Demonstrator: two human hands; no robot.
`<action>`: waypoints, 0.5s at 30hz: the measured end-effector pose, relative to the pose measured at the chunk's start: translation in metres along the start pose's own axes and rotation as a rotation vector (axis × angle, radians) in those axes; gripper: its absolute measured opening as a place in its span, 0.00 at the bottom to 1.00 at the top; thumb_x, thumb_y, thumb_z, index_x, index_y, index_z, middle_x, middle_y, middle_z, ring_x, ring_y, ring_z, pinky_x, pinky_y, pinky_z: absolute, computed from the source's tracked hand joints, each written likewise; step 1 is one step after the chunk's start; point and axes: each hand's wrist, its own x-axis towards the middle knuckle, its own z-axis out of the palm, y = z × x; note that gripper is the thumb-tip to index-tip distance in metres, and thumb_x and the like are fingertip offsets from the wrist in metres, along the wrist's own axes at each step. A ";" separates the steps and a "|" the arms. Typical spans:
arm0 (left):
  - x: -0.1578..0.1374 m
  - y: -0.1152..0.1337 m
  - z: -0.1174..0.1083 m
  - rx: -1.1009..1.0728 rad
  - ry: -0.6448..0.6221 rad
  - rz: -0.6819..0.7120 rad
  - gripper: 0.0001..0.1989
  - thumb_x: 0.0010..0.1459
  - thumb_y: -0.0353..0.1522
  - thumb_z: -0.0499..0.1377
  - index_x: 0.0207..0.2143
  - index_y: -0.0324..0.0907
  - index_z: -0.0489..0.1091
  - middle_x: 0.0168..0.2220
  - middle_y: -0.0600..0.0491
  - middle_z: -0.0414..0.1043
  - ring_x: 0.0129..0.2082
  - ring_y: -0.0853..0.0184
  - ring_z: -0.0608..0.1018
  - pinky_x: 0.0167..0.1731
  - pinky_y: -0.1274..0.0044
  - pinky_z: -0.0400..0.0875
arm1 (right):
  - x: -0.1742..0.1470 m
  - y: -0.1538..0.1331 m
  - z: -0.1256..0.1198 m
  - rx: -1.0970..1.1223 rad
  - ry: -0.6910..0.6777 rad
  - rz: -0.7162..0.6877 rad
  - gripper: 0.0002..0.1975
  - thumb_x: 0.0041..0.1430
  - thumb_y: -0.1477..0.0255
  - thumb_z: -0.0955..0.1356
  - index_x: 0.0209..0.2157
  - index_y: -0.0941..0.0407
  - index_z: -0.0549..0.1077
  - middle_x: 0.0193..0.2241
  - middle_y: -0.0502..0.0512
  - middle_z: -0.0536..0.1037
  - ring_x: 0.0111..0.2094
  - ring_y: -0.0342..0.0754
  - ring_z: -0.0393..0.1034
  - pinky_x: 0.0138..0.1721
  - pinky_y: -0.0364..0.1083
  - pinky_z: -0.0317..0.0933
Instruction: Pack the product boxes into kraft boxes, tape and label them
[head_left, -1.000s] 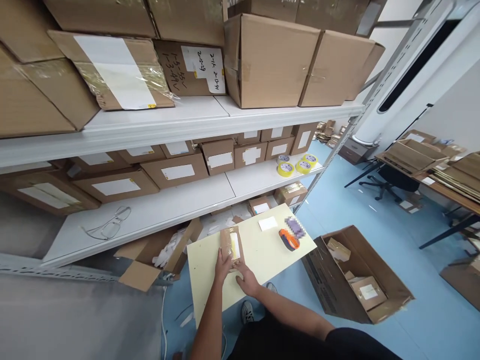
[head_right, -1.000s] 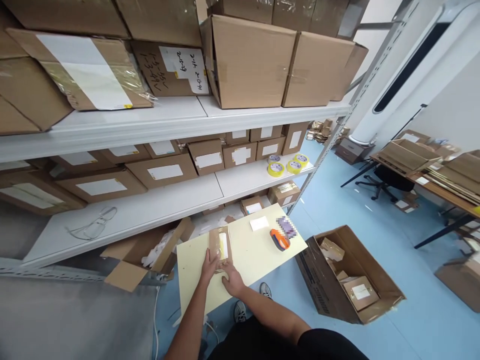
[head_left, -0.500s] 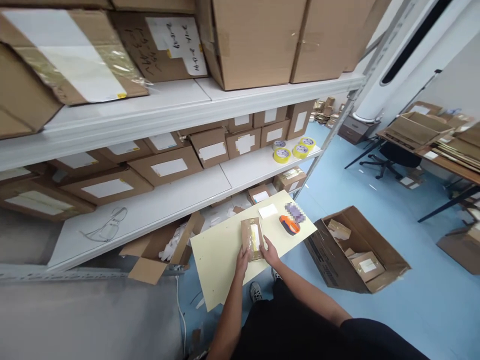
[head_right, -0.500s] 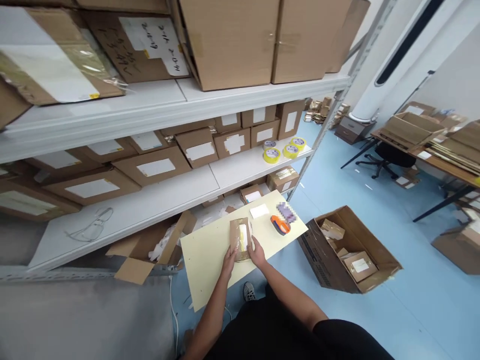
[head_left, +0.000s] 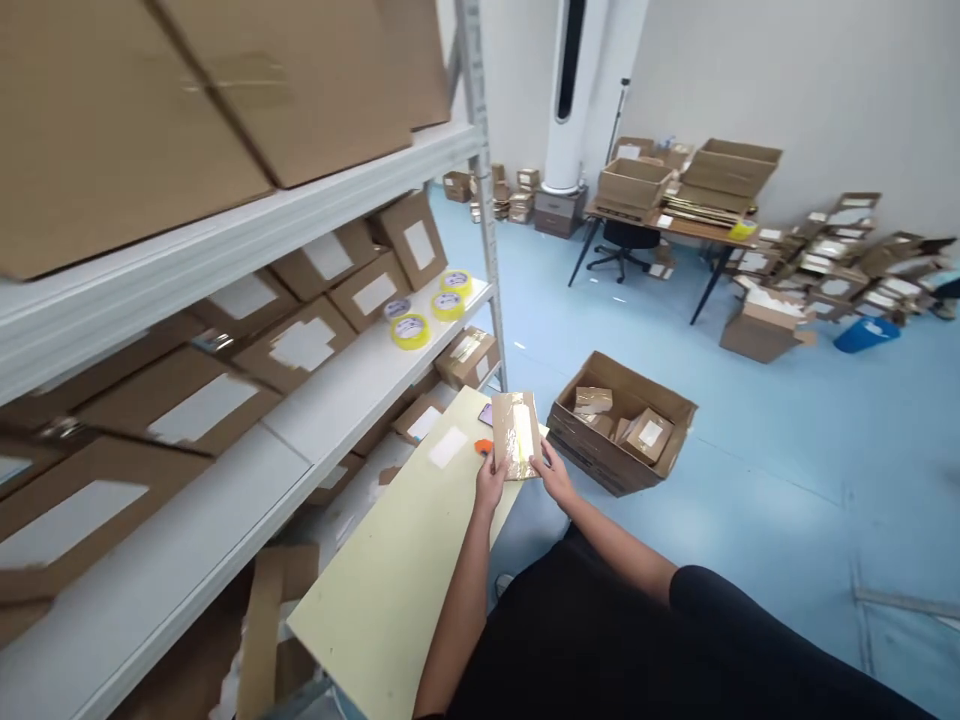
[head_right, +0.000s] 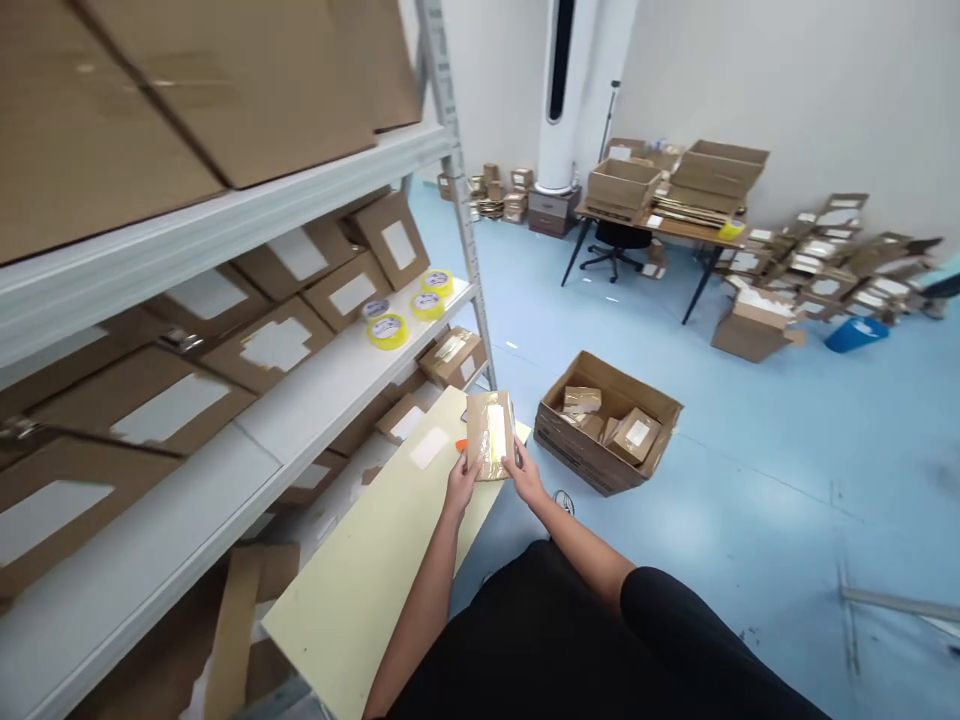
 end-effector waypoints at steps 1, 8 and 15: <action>0.013 0.003 0.019 -0.003 -0.032 0.007 0.35 0.62 0.44 0.66 0.69 0.46 0.65 0.66 0.47 0.70 0.65 0.55 0.74 0.65 0.63 0.69 | 0.012 -0.005 -0.016 0.012 0.031 -0.002 0.42 0.57 0.49 0.72 0.68 0.53 0.66 0.67 0.62 0.69 0.68 0.60 0.64 0.64 0.59 0.64; 0.095 0.006 0.147 0.099 -0.250 -0.047 0.39 0.62 0.44 0.66 0.71 0.43 0.61 0.67 0.46 0.69 0.66 0.56 0.72 0.67 0.65 0.67 | 0.087 -0.019 -0.135 0.021 0.234 0.108 0.41 0.59 0.50 0.70 0.68 0.56 0.65 0.65 0.64 0.71 0.63 0.60 0.70 0.63 0.57 0.66; 0.164 -0.005 0.278 0.194 -0.473 -0.087 0.40 0.62 0.48 0.64 0.70 0.41 0.61 0.68 0.46 0.67 0.68 0.56 0.70 0.68 0.67 0.64 | 0.129 -0.012 -0.240 0.077 0.472 0.168 0.39 0.60 0.56 0.69 0.69 0.57 0.63 0.65 0.63 0.72 0.64 0.60 0.69 0.63 0.57 0.66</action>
